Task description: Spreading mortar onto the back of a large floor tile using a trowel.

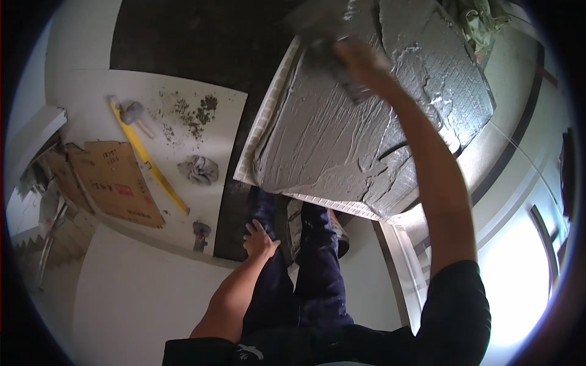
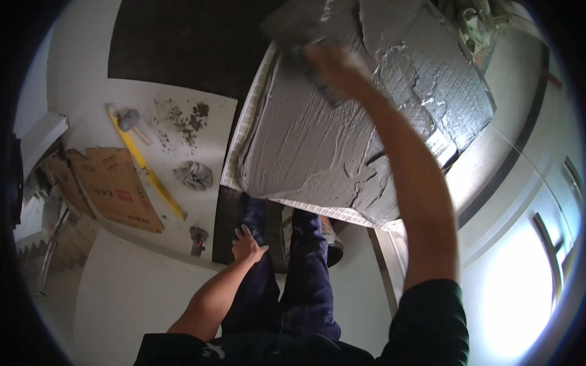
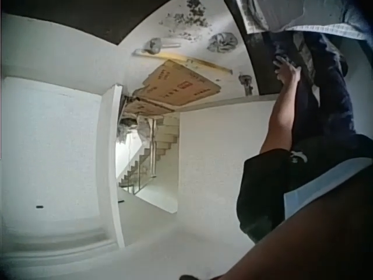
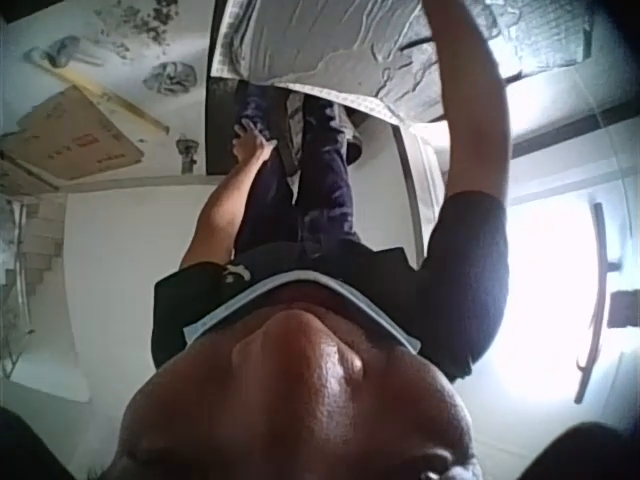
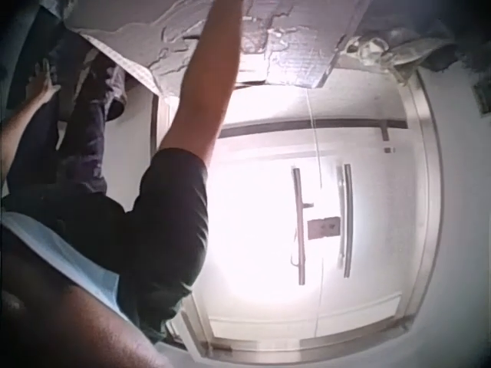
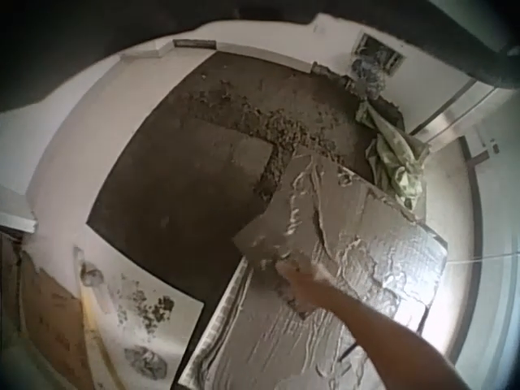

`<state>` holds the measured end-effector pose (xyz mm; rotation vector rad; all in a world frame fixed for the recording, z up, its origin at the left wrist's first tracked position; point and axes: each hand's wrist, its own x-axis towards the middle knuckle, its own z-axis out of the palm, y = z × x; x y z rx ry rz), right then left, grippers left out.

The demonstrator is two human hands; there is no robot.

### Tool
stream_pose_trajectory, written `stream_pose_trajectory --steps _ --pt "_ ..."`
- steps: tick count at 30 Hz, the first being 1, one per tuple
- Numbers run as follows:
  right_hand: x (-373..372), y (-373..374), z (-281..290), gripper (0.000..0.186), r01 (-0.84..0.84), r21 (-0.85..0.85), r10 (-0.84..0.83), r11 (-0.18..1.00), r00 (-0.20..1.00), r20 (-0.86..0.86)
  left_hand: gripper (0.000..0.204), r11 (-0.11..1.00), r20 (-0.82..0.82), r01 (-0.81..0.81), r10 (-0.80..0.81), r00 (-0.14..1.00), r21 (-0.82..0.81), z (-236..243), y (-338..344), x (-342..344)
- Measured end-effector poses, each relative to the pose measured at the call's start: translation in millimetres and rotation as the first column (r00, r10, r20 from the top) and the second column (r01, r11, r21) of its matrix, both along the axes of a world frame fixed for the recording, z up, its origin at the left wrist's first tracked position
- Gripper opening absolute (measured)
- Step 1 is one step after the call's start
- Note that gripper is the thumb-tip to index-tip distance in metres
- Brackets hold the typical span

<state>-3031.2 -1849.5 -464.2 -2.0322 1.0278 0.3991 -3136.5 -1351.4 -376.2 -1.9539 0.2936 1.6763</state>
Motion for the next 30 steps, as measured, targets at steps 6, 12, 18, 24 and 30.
stream_pose_trajectory --steps 6,12,18,24,30 --pt "57 215 16 0.062 -0.155 0.415 0.179 0.897 0.984 -0.017 0.114 1.0 -0.01 -0.019 0.018 1.0 -0.024 4 6 -4" --pt "35 256 38 0.062 -0.126 0.416 0.165 0.901 0.985 -0.059 0.112 0.995 0.05 -0.065 0.069 0.996 -0.077 -4 35 -11" --pt "-59 228 56 0.055 0.184 0.329 -0.177 0.926 0.983 -0.05 0.113 0.995 -0.045 -0.087 0.085 0.995 -0.044 1 45 14" --pt "-40 352 29 0.055 0.153 0.27 -0.136 0.951 0.987 -0.082 0.112 0.989 -0.067 -0.098 0.091 0.994 -0.108 -6 84 26" --pt "49 417 14 0.06 0.15 0.444 -0.15 0.884 0.988 -0.035 0.112 0.99 -0.092 -0.038 0.025 0.995 -0.135 -14 100 20"
